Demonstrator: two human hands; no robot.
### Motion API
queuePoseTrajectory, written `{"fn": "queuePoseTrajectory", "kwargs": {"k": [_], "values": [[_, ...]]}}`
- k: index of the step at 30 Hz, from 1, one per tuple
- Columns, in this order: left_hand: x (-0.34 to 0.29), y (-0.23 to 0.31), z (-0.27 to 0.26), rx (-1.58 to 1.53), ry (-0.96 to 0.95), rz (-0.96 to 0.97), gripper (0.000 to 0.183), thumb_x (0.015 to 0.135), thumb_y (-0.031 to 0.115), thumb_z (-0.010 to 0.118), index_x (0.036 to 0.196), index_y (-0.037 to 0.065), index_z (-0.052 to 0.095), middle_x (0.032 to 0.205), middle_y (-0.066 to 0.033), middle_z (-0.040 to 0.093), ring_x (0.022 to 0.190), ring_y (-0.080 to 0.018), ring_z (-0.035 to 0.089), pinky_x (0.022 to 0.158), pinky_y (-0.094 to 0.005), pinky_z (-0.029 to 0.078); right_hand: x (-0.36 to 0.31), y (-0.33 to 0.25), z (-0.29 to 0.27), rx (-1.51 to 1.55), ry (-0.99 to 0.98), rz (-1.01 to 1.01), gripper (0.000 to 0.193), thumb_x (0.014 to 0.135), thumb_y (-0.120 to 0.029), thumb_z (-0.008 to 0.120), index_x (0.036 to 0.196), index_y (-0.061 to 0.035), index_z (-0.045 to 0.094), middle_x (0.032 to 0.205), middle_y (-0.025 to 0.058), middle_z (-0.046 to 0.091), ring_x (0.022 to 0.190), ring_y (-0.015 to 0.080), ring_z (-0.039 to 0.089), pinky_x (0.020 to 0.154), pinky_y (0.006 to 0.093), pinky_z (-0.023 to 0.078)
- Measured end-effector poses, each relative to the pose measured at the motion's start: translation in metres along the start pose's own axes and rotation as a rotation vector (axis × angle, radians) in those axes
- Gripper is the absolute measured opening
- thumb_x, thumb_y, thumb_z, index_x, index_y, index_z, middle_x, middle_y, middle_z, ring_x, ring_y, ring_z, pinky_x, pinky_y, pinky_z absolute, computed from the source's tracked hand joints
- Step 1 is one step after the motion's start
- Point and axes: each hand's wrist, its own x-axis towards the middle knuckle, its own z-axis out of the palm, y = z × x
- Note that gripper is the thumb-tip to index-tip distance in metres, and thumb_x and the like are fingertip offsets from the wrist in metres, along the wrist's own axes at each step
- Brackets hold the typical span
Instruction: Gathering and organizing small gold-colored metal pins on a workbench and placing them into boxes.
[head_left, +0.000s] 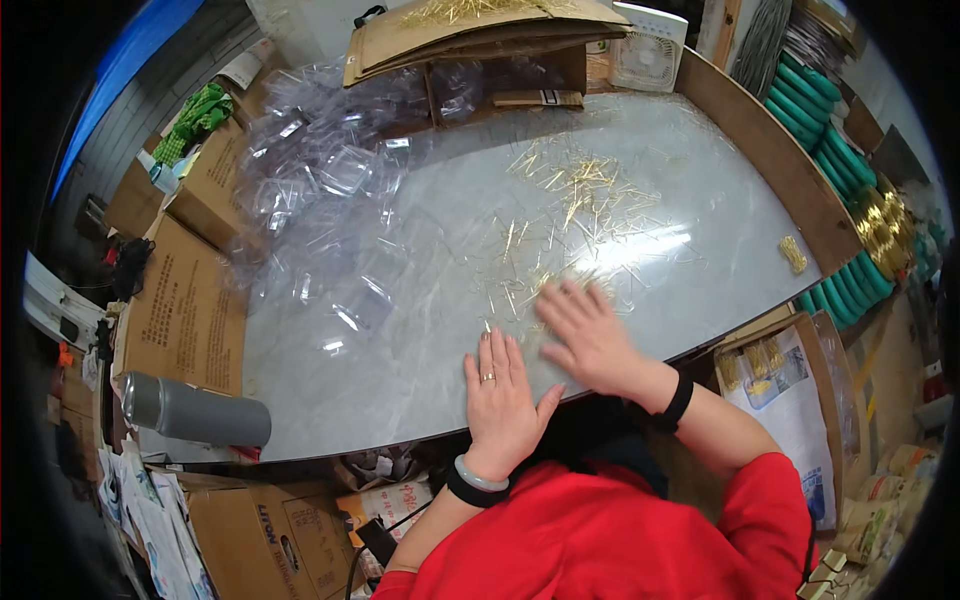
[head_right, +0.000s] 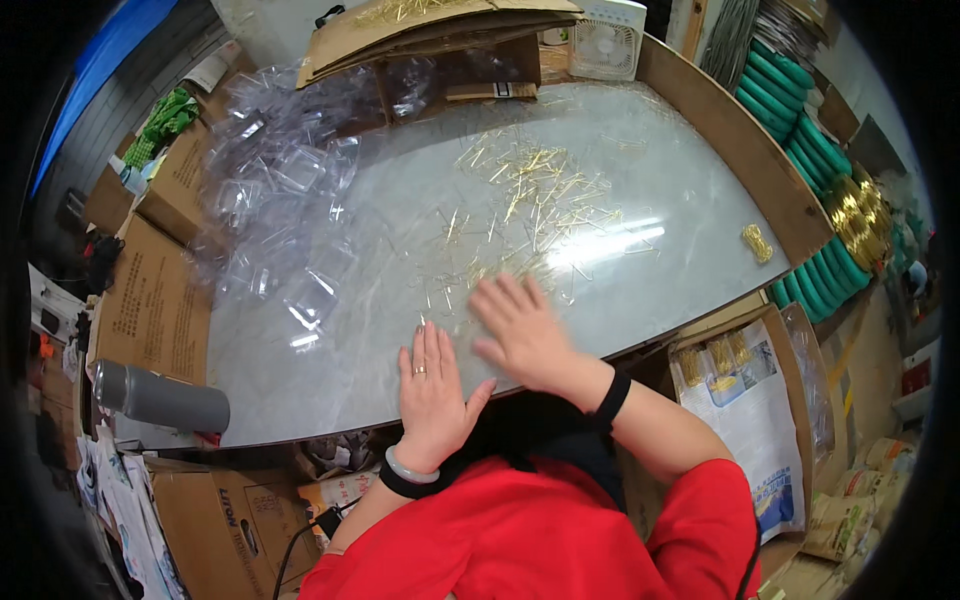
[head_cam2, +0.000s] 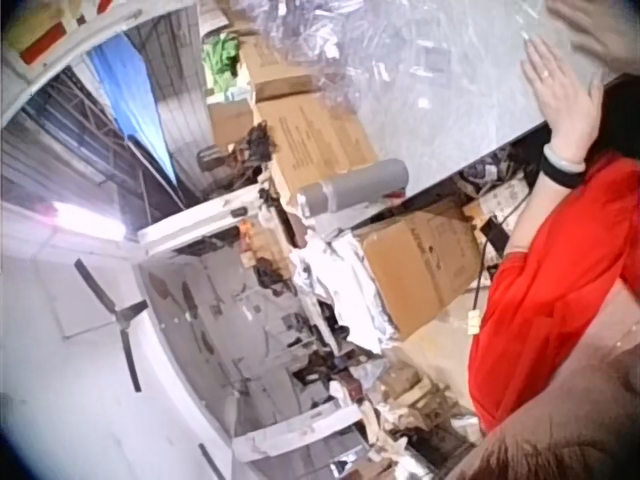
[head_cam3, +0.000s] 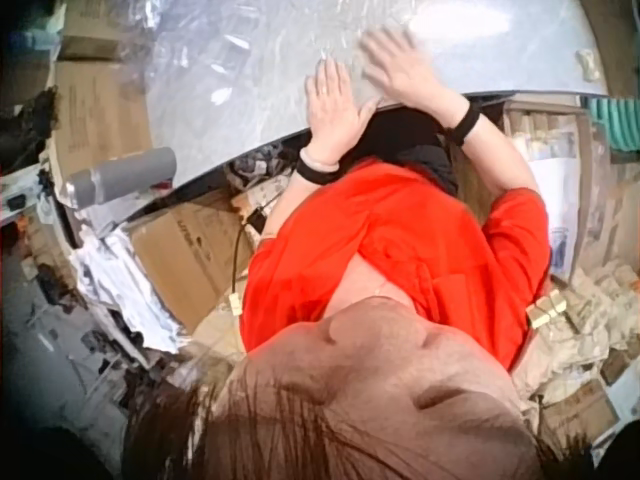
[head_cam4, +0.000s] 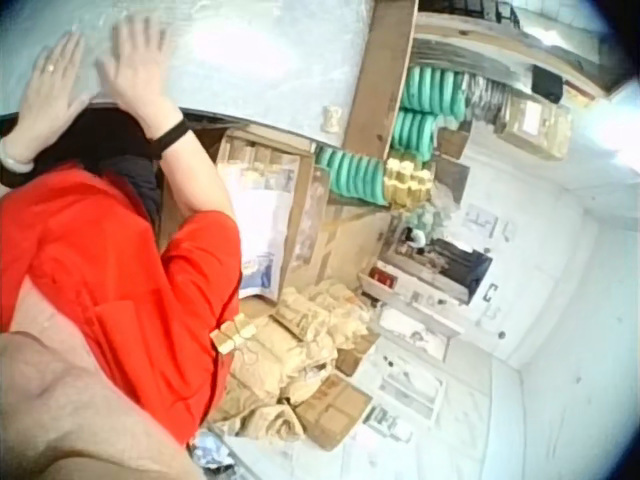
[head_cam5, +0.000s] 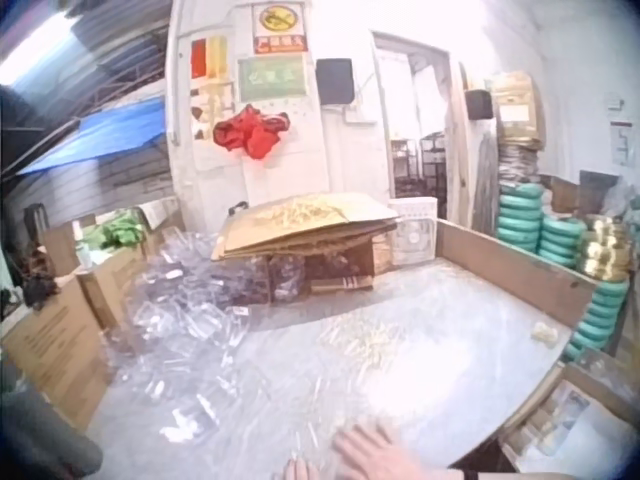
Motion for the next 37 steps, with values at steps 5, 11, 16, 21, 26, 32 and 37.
{"fn": "queuePoseTrajectory", "kwargs": {"k": [5, 11, 16, 21, 26, 32, 37], "values": [[-0.001, -0.001, 0.003, -0.019, -0.007, -0.001, 0.089, 0.097, 0.054, 0.057, 0.149, -0.015, 0.035, 0.157, -0.0344, 0.033, 0.149, -0.0460, 0.030, 0.121, -0.0591, 0.021, 0.001, -0.010, -0.005, 0.094, -0.019, -0.148, 0.058, 0.101, -0.041, 0.056, 0.146, -0.0044, 0.051, 0.156, 0.0162, 0.045, 0.147, 0.0372, 0.037, 0.123, 0.0542, 0.025], [0.002, 0.000, 0.001, -0.019, -0.019, 0.007, 0.089, 0.097, 0.054, 0.058, 0.149, -0.015, 0.035, 0.158, -0.0344, 0.033, 0.149, -0.0459, 0.030, 0.121, -0.0593, 0.021, 0.004, -0.007, -0.004, 0.259, -0.018, -0.140, 0.045, 0.096, -0.021, 0.064, 0.136, -0.0032, 0.056, 0.148, 0.0164, 0.051, 0.143, 0.0378, 0.042, 0.119, 0.0516, 0.034], [0.000, -0.004, 0.000, -0.046, -0.032, 0.022, 0.090, 0.096, 0.053, 0.060, 0.149, -0.015, 0.034, 0.157, -0.0348, 0.032, 0.149, -0.0465, 0.030, 0.121, -0.0596, 0.020, -0.011, -0.007, -0.011, 0.412, 0.075, -0.096, 0.042, 0.090, -0.010, 0.066, 0.130, -0.0009, 0.059, 0.139, 0.0175, 0.055, 0.137, 0.0390, 0.049, 0.114, 0.0464, 0.043], [0.002, -0.005, -0.001, -0.041, -0.070, 0.022, 0.093, 0.096, 0.052, 0.062, 0.152, -0.015, 0.028, 0.158, -0.0343, 0.030, 0.150, -0.0463, 0.027, 0.121, -0.0593, 0.019, -0.015, -0.028, -0.008, 0.534, 0.080, -0.016, 0.046, 0.084, -0.002, 0.066, 0.130, -0.0048, 0.061, 0.139, 0.0195, 0.056, 0.136, 0.0398, 0.050, 0.111, 0.0460, 0.045], [0.002, -0.006, -0.004, -0.104, -0.071, 0.003, 0.098, 0.095, 0.052, 0.064, 0.153, -0.015, 0.024, 0.159, -0.0333, 0.029, 0.151, -0.0456, 0.026, 0.122, -0.0587, 0.018, -0.010, -0.009, -0.029, 0.565, 0.014, 0.066, 0.053, 0.082, -0.002, 0.068, 0.134, -0.0076, 0.059, 0.139, 0.0186, 0.056, 0.127, 0.0381, 0.055, 0.105, 0.0455, 0.048], [0.013, -0.008, -0.002, -0.144, -0.059, 0.000, 0.097, 0.094, 0.050, 0.066, 0.155, -0.013, 0.023, 0.160, -0.0313, 0.029, 0.151, -0.0441, 0.026, 0.122, -0.0568, 0.020, 0.014, 0.008, -0.047, 0.231, -0.161, -0.142, 0.045, 0.086, -0.006, 0.068, 0.130, -0.0075, 0.059, 0.130, 0.0152, 0.057, 0.112, 0.0353, 0.059, 0.093, 0.0415, 0.051], [0.013, -0.017, 0.005, -0.112, -0.051, -0.042, 0.092, 0.094, 0.043, 0.068, 0.158, -0.006, 0.024, 0.162, -0.0257, 0.029, 0.151, -0.0424, 0.026, 0.123, -0.0558, 0.020, 0.035, -0.004, -0.024, 0.469, -0.256, -0.175, 0.040, 0.084, -0.007, 0.069, 0.124, -0.0072, 0.061, 0.128, 0.0160, 0.058, 0.116, 0.0360, 0.059, 0.094, 0.0421, 0.051]]}}
